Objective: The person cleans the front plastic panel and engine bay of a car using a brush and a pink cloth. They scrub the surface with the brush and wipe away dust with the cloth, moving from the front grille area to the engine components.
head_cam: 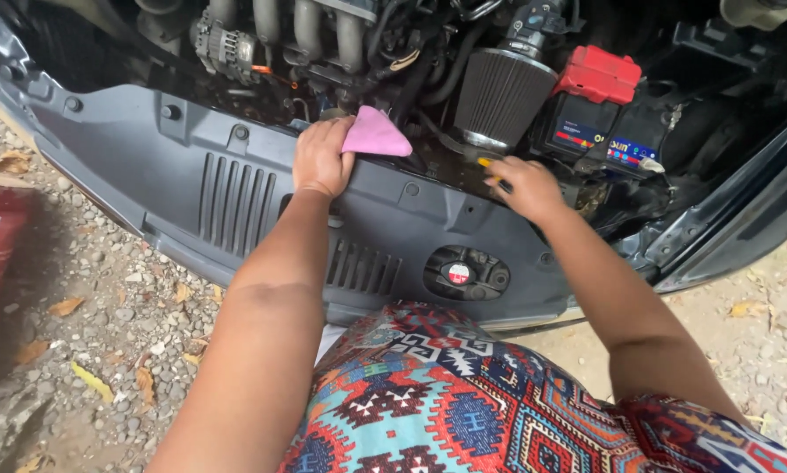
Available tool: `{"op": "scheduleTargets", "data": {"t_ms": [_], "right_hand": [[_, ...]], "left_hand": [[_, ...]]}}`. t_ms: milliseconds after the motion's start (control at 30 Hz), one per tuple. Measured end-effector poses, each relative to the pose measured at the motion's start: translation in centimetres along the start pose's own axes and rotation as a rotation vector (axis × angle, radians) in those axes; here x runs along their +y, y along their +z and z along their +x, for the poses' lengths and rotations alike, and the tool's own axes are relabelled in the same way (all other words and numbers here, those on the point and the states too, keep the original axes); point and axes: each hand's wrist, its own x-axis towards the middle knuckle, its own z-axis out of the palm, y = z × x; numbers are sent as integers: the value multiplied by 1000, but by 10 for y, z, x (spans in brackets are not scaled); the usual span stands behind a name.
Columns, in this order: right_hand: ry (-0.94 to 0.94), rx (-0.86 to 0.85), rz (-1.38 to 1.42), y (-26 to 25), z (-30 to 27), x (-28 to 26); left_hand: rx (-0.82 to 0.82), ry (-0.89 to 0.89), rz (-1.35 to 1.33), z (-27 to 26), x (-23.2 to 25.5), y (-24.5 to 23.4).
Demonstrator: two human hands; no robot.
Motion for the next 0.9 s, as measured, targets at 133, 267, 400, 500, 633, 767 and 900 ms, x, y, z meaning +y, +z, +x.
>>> {"op": "scheduleTargets", "data": {"t_ms": [133,267,400,500,633,767,900], "right_hand": [[-2,28,-212,-5,-27,9],[-34,75,-98,-16,-4,-26],[-41,162,18,24,23,-38],[110,175,163,40,36,-32],[291,128,-19,56,17,1],[418,83,-132,15,-19,-11],[178,292,248,-37,-43,-47]], "left_hand": [[-5,3,8,0,1,1],[-8,0,10,0,1,0],[-15,-6,9,-1,3,-2],[-6,-9,1,1,4,-3],[1,5,10,1,4,-4],[-28,19,25,6,1,-6],[-177,-256,96,21,22,13]]}}
